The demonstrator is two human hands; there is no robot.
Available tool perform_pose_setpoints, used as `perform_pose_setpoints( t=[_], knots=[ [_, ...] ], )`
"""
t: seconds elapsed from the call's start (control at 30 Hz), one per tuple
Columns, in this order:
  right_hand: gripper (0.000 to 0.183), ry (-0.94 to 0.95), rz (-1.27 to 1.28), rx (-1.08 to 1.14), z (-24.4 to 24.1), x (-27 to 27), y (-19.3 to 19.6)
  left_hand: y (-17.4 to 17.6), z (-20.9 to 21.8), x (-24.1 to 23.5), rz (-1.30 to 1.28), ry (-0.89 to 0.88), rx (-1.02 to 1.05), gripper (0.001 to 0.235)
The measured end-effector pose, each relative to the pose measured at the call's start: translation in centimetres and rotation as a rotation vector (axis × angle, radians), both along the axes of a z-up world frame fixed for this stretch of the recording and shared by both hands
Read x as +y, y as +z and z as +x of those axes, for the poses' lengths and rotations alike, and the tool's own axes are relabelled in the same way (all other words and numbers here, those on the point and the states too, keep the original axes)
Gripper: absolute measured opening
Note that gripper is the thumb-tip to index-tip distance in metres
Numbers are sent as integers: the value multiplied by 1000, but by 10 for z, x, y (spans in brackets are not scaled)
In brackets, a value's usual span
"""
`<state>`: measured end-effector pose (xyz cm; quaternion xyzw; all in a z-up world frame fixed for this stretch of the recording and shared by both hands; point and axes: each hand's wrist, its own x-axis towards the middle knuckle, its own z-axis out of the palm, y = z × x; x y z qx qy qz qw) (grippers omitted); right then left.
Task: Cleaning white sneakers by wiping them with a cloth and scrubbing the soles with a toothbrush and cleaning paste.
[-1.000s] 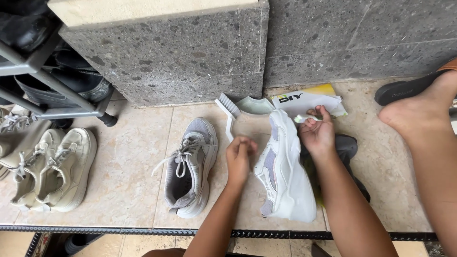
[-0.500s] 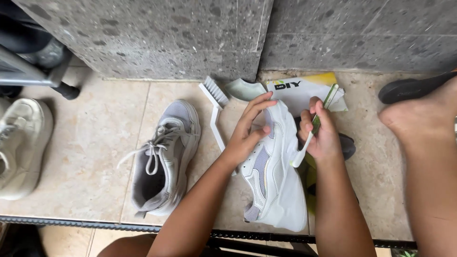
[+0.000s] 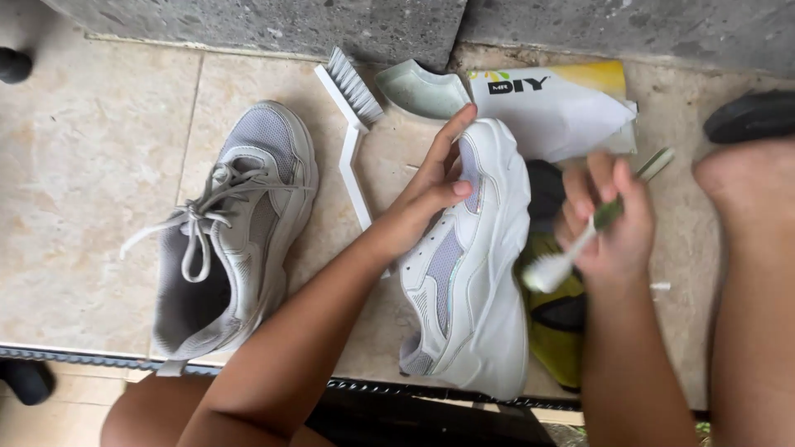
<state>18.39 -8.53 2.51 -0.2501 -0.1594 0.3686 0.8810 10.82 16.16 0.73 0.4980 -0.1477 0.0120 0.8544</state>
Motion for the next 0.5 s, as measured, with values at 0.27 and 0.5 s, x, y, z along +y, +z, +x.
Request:
perform_pose_setpoints(
  t=[0.27, 0.5],
  knots=[
    [31, 50, -19, 66, -8, 10, 8, 2, 4, -2, -293, 13, 177, 94],
    [38, -327, -349, -168, -38, 7, 35, 12, 3, 5, -236, 0, 225, 92]
  ],
)
